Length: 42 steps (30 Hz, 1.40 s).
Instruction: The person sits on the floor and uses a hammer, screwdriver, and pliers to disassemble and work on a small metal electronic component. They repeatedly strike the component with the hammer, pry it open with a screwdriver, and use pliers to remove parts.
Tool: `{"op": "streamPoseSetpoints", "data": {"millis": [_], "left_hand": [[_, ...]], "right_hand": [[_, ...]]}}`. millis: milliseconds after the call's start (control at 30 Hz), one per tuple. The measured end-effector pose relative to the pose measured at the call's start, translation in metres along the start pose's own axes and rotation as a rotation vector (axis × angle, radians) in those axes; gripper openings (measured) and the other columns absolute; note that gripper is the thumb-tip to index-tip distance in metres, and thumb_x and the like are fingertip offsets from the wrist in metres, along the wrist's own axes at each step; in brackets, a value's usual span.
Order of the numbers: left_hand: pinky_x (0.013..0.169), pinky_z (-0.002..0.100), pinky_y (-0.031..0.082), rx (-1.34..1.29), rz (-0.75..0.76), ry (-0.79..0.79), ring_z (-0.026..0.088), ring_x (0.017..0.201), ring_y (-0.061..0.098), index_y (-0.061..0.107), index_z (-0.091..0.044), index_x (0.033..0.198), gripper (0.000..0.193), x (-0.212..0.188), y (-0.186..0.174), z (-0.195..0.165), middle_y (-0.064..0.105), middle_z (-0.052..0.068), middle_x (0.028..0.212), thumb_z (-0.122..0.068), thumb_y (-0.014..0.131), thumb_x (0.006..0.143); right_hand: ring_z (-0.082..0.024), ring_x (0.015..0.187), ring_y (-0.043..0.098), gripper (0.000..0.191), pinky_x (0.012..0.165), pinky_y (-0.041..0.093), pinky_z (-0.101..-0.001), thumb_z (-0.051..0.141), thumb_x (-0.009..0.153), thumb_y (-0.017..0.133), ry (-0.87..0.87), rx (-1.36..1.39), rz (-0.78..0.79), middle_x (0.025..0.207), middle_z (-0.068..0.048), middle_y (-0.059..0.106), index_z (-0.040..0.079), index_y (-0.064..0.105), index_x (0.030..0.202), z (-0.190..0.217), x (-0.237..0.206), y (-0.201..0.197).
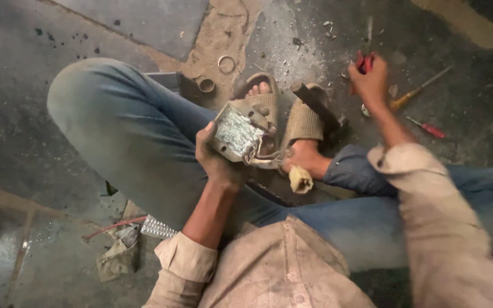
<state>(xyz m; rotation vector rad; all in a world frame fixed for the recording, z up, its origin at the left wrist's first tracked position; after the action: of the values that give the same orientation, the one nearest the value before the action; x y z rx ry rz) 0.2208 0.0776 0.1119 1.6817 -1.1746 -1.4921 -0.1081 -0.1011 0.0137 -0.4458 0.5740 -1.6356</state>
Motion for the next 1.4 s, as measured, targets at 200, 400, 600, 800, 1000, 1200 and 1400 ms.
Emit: {"op": "streamPoseSetpoints", "data": {"millis": [200, 400, 600, 800, 1000, 1200, 1400], "left_hand": [[0.104, 0.046, 0.051, 0.067, 0.133, 0.027, 0.034, 0.119, 0.063, 0.049, 0.007, 0.145, 0.070, -0.001, 0.004, -0.002, 0.062, 0.021, 0.134, -0.040, 0.056, 0.094], [0.107, 0.044, 0.050, 0.127, 0.154, 0.020, 0.030, 0.124, 0.061, 0.046, 0.003, 0.147, 0.072, -0.001, 0.009, 0.001, 0.059, 0.018, 0.139, -0.037, 0.060, 0.090], [0.112, 0.047, 0.045, 0.138, 0.205, 0.059, 0.033, 0.126, 0.059, 0.045, 0.006, 0.150, 0.070, -0.001, 0.014, 0.000, 0.055, 0.021, 0.142, -0.036, 0.059, 0.096], [0.116, 0.039, 0.043, 0.262, 0.326, -0.017, 0.027, 0.137, 0.055, 0.041, 0.007, 0.152, 0.077, -0.006, 0.036, 0.003, 0.049, 0.018, 0.154, -0.033, 0.060, 0.089], [0.122, 0.044, 0.034, 0.381, 0.411, 0.074, 0.030, 0.146, 0.041, 0.036, 0.000, 0.155, 0.076, -0.006, 0.045, 0.005, 0.037, 0.020, 0.165, -0.026, 0.067, 0.090], [0.137, 0.043, 0.024, 0.555, 0.497, 0.188, 0.026, 0.163, 0.028, 0.037, -0.004, 0.153, 0.077, -0.005, 0.050, 0.004, 0.035, 0.018, 0.168, -0.036, 0.074, 0.094], [0.118, 0.040, 0.039, 0.037, 0.604, -0.102, 0.029, 0.135, 0.050, 0.042, -0.001, 0.153, 0.082, -0.016, 0.060, -0.002, 0.052, 0.019, 0.142, -0.061, 0.057, 0.100]], "right_hand": [[-0.025, 0.083, 0.061, 0.023, 0.077, 0.049, -0.0378, 0.019, 0.096, 0.072, -0.280, -0.083, 0.493, 0.090, -0.015, 0.064, -0.001, 0.065, 0.105, 0.096, -0.099, -0.030], [-0.038, 0.089, 0.063, 0.020, 0.077, 0.051, -0.0407, 0.014, 0.089, 0.069, -0.355, -0.060, 0.684, 0.097, -0.017, 0.059, 0.000, 0.060, 0.101, 0.162, -0.174, -0.042], [-0.044, 0.108, 0.063, 0.035, 0.091, 0.052, -0.0452, 0.006, 0.079, 0.066, -0.529, -0.138, 0.487, 0.118, -0.024, 0.062, -0.002, 0.065, 0.114, 0.179, -0.187, -0.040], [-0.038, 0.107, 0.068, 0.029, 0.093, 0.054, -0.0424, 0.004, 0.085, 0.065, -0.460, -0.028, 0.568, 0.117, -0.022, 0.067, 0.007, 0.077, 0.110, 0.180, -0.198, -0.033], [-0.039, 0.114, 0.066, 0.023, 0.096, 0.051, -0.0434, 0.009, 0.093, 0.069, -0.451, 0.013, 0.503, 0.124, -0.021, 0.067, 0.000, 0.067, 0.113, 0.172, -0.198, -0.024], [-0.033, 0.117, 0.066, 0.029, 0.101, 0.049, -0.0415, 0.013, 0.094, 0.070, -0.492, 0.026, 0.561, 0.124, -0.019, 0.069, 0.001, 0.063, 0.119, 0.159, -0.203, -0.022], [-0.022, 0.105, 0.068, 0.056, 0.091, 0.050, -0.0362, 0.027, 0.091, 0.075, -0.090, 0.086, 0.709, 0.111, -0.012, 0.071, 0.000, 0.052, 0.134, 0.103, -0.217, 0.000]]}}
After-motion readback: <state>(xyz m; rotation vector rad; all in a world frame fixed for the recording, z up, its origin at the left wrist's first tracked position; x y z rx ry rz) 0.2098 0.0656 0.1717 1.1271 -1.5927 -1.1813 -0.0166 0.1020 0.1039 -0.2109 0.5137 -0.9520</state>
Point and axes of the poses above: each hand's wrist, its own x-axis towards the middle knuckle, its own y-axis out of the palm, z = x × y, the point moved 3 cm from there along x, towards the middle knuckle
